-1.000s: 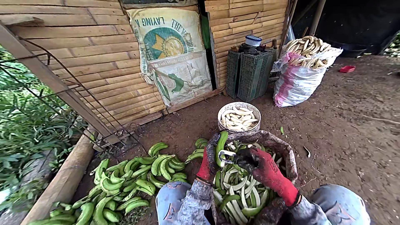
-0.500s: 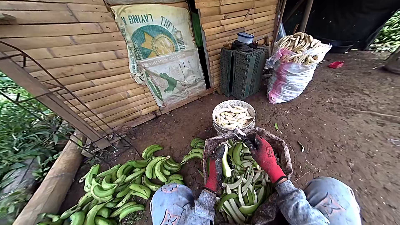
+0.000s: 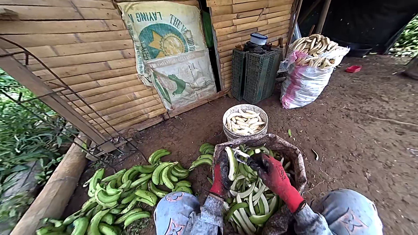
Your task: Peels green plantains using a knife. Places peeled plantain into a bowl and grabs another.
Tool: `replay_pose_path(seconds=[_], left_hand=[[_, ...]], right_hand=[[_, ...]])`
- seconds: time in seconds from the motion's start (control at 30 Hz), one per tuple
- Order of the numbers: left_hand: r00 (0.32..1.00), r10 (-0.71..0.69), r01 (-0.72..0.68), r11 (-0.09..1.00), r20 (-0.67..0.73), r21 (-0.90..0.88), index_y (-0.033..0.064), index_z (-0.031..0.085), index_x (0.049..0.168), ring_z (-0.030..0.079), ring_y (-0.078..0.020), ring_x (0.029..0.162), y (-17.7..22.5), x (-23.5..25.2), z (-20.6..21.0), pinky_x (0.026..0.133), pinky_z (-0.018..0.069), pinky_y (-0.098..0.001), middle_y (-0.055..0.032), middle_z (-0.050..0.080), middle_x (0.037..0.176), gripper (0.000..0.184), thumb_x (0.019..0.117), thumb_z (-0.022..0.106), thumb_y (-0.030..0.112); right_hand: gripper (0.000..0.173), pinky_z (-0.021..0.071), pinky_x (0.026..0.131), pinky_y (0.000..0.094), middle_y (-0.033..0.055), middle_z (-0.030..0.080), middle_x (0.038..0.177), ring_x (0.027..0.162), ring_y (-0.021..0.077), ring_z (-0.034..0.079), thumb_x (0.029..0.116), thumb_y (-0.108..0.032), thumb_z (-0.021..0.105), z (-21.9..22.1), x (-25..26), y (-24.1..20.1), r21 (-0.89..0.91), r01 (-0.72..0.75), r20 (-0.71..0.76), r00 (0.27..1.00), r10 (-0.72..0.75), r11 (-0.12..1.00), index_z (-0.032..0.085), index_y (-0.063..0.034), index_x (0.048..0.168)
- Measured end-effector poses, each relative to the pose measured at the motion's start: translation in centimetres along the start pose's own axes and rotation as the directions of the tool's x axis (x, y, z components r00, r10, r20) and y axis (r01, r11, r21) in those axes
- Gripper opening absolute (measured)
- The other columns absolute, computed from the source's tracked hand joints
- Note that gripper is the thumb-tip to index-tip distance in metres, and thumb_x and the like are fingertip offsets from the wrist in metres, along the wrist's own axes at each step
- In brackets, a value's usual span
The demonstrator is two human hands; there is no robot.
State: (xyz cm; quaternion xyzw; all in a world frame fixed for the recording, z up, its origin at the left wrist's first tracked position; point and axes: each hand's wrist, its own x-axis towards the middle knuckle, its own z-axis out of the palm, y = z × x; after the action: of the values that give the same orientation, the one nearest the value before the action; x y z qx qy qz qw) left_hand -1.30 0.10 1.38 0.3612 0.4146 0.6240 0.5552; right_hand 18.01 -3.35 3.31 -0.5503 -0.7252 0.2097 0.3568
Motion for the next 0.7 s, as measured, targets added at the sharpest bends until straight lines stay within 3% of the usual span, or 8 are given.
replay_pose_path(seconds=[0.1, 0.2, 0.27, 0.37, 0.47, 0.5, 0.63, 0.7], left_hand=[[0.997, 0.012, -0.011, 1.000, 0.082, -0.012, 0.0005, 0.048, 0.141, 0.067, -0.0167, 0.090, 0.0, 0.8, -0.6, 0.082, 0.0582, -0.0321, -0.0125, 0.066, 0.109, 0.041, 0.1127, 0.028, 0.022], [0.932, -0.250, 0.103, 0.877, 0.263, 0.470, 0.0002, 0.054, 0.138, 0.066, -0.0154, 0.099, 0.9, -1.0, -1.1, 0.089, 0.0563, -0.0333, -0.0124, 0.067, 0.117, 0.041, 0.1123, 0.034, 0.026], [0.900, -0.349, 0.143, 0.802, 0.262, 0.580, 0.0015, 0.057, 0.138, 0.066, -0.0170, 0.109, 0.5, -1.4, -0.8, 0.099, 0.0529, -0.0365, -0.0137, 0.067, 0.124, 0.043, 0.1121, 0.035, 0.028], [0.972, -0.236, 0.219, 0.910, 0.005, 0.351, -0.0015, 0.053, 0.138, 0.067, -0.0225, 0.096, -0.2, -1.0, -0.9, 0.085, 0.0574, -0.0404, -0.0187, 0.066, 0.115, 0.046, 0.1126, 0.034, 0.032], [0.982, -0.058, 0.062, 0.998, -0.179, 0.021, 0.0003, 0.047, 0.140, 0.065, -0.0171, 0.093, 0.0, -0.2, 0.0, 0.083, 0.0564, -0.0348, -0.0148, 0.063, 0.112, 0.042, 0.1126, 0.033, 0.029], [0.972, -0.044, 0.023, 0.996, -0.230, -0.090, -0.0009, 0.051, 0.133, 0.065, -0.0166, 0.090, 0.2, -0.2, 0.2, 0.080, 0.0564, -0.0336, -0.0136, 0.064, 0.106, 0.041, 0.1128, 0.031, 0.028], [0.986, -0.089, 0.027, 0.920, -0.141, -0.391, 0.0042, 0.054, 0.113, 0.069, -0.0135, 0.079, 0.5, -1.0, 0.9, 0.070, 0.0594, -0.0290, -0.0065, 0.067, 0.089, 0.038, 0.1126, 0.022, 0.025], [0.994, -0.021, -0.007, 0.967, -0.105, -0.253, 0.0019, 0.056, 0.117, 0.069, -0.0131, 0.081, 0.6, -1.4, 1.2, 0.073, 0.0600, -0.0285, -0.0076, 0.069, 0.093, 0.037, 0.1127, 0.024, 0.021]], right_hand=[[0.036, 0.0550, 0.089, 0.0531, 0.0188, 0.069, 0.113, 0.104, 0.0361, 0.068, 0.0922, -0.027, 0.067, 1.9, -1.0, -0.6, -0.100, 0.064, 0.119, 0.992, -0.052, 0.993, 0.070, -0.0132, 0.126], [0.042, 0.0493, 0.098, 0.0598, 0.0297, 0.063, 0.127, 0.118, 0.0474, 0.061, 0.0921, -0.016, 0.066, 0.6, 1.3, 0.6, -0.247, -0.125, 0.008, 0.991, 0.131, 0.961, 0.066, -0.0044, 0.133], [0.046, 0.0477, 0.101, 0.0592, 0.0300, 0.060, 0.133, 0.123, 0.0467, 0.059, 0.0952, -0.014, 0.063, -1.3, 2.9, 1.3, -0.283, -0.266, -0.024, 0.962, 0.271, 0.921, 0.059, -0.0020, 0.139], [0.043, 0.0503, 0.099, 0.0564, 0.0263, 0.064, 0.128, 0.117, 0.0416, 0.064, 0.0945, -0.017, 0.064, -1.0, 1.7, 0.6, -0.175, -0.201, -0.005, 0.979, 0.204, 0.964, 0.062, -0.0030, 0.136], [0.035, 0.0569, 0.087, 0.0501, 0.0170, 0.071, 0.110, 0.100, 0.0324, 0.070, 0.0920, -0.026, 0.068, 2.1, -1.4, -0.7, -0.029, -0.005, -0.063, 0.998, 0.004, 1.000, 0.072, -0.0103, 0.123], [0.035, 0.0576, 0.085, 0.0484, 0.0152, 0.071, 0.107, 0.098, 0.0312, 0.070, 0.0925, -0.031, 0.068, 3.2, -2.1, -1.1, -0.039, 0.032, -0.057, 0.998, -0.034, 0.999, 0.073, -0.0124, 0.122], [0.037, 0.0567, 0.081, 0.0532, 0.0222, 0.069, 0.110, 0.099, 0.0402, 0.069, 0.0921, -0.023, 0.067, 3.7, -1.5, -2.0, -0.144, 0.001, 0.002, 1.000, -0.001, 0.990, 0.070, -0.0089, 0.127], [0.038, 0.0562, 0.083, 0.0538, 0.0227, 0.069, 0.112, 0.100, 0.0399, 0.069, 0.0923, -0.020, 0.066, 3.0, -0.4, -1.7, -0.134, -0.041, 0.007, 0.999, 0.042, 0.990, 0.069, -0.0081, 0.128]])
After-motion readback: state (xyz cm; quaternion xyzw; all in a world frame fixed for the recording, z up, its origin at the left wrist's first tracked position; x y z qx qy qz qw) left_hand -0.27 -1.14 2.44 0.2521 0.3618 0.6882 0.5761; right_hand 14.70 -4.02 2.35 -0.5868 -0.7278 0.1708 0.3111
